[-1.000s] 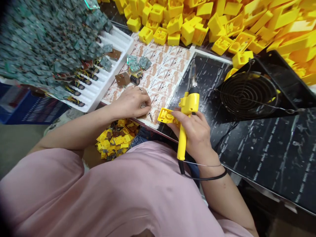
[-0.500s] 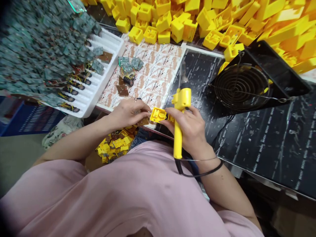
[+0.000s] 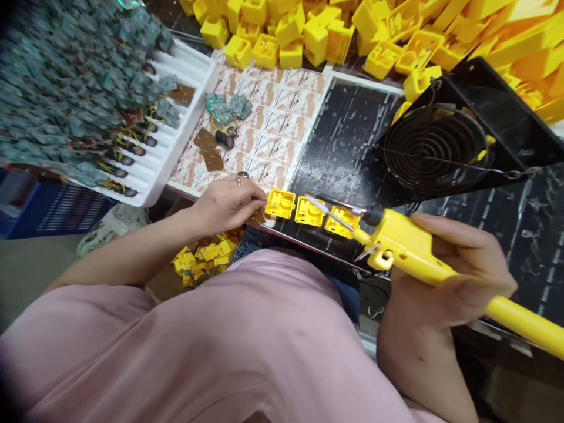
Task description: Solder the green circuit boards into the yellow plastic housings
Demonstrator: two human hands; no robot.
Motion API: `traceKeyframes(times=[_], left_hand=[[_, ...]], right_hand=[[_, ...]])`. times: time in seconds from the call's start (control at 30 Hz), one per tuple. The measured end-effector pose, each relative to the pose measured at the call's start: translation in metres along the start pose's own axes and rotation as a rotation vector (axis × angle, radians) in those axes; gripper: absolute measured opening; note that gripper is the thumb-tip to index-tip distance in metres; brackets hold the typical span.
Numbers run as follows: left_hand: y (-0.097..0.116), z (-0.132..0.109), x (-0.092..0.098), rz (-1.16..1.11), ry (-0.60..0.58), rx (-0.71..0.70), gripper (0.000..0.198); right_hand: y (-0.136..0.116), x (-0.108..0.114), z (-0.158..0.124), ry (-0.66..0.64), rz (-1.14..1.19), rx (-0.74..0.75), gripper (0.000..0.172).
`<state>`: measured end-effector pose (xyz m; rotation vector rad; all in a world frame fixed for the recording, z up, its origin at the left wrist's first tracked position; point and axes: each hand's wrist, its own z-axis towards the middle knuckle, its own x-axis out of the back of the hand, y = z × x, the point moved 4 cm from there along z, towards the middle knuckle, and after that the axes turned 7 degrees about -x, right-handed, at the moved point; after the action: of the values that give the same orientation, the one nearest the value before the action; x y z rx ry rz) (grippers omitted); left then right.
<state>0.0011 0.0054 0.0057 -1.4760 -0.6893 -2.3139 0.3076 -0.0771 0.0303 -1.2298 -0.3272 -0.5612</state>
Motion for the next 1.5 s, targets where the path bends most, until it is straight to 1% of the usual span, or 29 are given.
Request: traceKeyframes(times=[0.13, 0.23, 0.27, 0.33, 0.4, 0.43, 0.47, 0.57, 0.6, 0.63, 0.73, 0.83, 0.93, 1.0, 1.07, 1.17, 1.3, 1.43, 1.47, 1.5], left_hand=[[-0.001, -0.001, -0.002, -0.025, -0.045, 0.024, 0.019], [0.001, -0.001, -0.002, -0.036, -0.098, 0.02, 0.021], [0.002, -0.001, -0.002, -0.022, -0.116, 0.012, 0.023], [0.004, 0.0, -0.004, 0.031, -0.144, -0.015, 0.025], [0.006, 0.001, -0.005, 0.089, -0.166, -0.046, 0.027], [0.006, 0.001, -0.006, 0.117, -0.172, -0.058, 0.028], [0.007, 0.002, -0.006, 0.144, -0.176, -0.066, 0.029], [0.007, 0.006, -0.005, 0.191, -0.202, -0.082, 0.032], [0.008, 0.007, -0.004, 0.199, -0.221, -0.088, 0.033], [0.009, 0.009, -0.004, 0.206, -0.24, -0.096, 0.032], [0.011, 0.015, -0.002, 0.242, -0.3, -0.118, 0.029], [0.014, 0.021, -0.001, 0.286, -0.355, -0.128, 0.027], [0.017, 0.024, 0.0, 0.324, -0.386, -0.136, 0.028], [0.018, 0.026, 0.001, 0.345, -0.389, -0.129, 0.028], [0.019, 0.026, 0.001, 0.348, -0.389, -0.122, 0.028], [0.02, 0.027, 0.002, 0.327, -0.4, -0.121, 0.029], [0.019, 0.029, 0.003, 0.319, -0.431, -0.1, 0.028], [0.018, 0.03, 0.002, 0.285, -0.457, -0.067, 0.028], [0.017, 0.03, 0.002, 0.275, -0.462, -0.06, 0.028], [0.017, 0.03, 0.002, 0.269, -0.466, -0.055, 0.028]], right_hand=[[-0.008, -0.017, -0.001, 0.038, 0.052, -0.029, 0.049], [-0.011, -0.029, -0.002, 0.059, 0.149, -0.028, 0.044], [-0.013, -0.032, -0.001, 0.056, 0.197, 0.017, 0.044], [-0.017, -0.038, 0.002, 0.003, 0.247, 0.149, 0.05], [-0.021, -0.043, 0.005, -0.071, 0.22, 0.274, 0.056], [-0.022, -0.045, 0.006, -0.108, 0.186, 0.313, 0.055], [-0.022, -0.047, 0.007, -0.136, 0.149, 0.331, 0.05], [-0.022, -0.049, 0.008, -0.191, 0.055, 0.351, 0.019], [-0.023, -0.049, 0.009, -0.203, 0.028, 0.345, 0.012], [-0.023, -0.049, 0.01, -0.206, 0.01, 0.344, 0.01], [-0.028, -0.05, 0.014, -0.212, 0.003, 0.371, 0.011], [-0.035, -0.054, 0.019, -0.235, -0.015, 0.456, 0.015], [-0.04, -0.055, 0.021, -0.255, -0.043, 0.536, 0.015], [-0.041, -0.052, 0.022, -0.275, -0.059, 0.517, 0.016], [-0.038, -0.046, 0.022, -0.279, -0.07, 0.452, 0.02], [-0.034, -0.036, 0.021, -0.224, -0.056, 0.385, 0.021], [-0.031, -0.035, 0.019, -0.201, -0.025, 0.379, 0.019], [-0.03, -0.037, 0.021, -0.159, 0.024, 0.355, 0.01], [-0.03, -0.037, 0.021, -0.146, 0.044, 0.366, 0.01], [-0.03, -0.037, 0.021, -0.139, 0.063, 0.38, 0.015]])
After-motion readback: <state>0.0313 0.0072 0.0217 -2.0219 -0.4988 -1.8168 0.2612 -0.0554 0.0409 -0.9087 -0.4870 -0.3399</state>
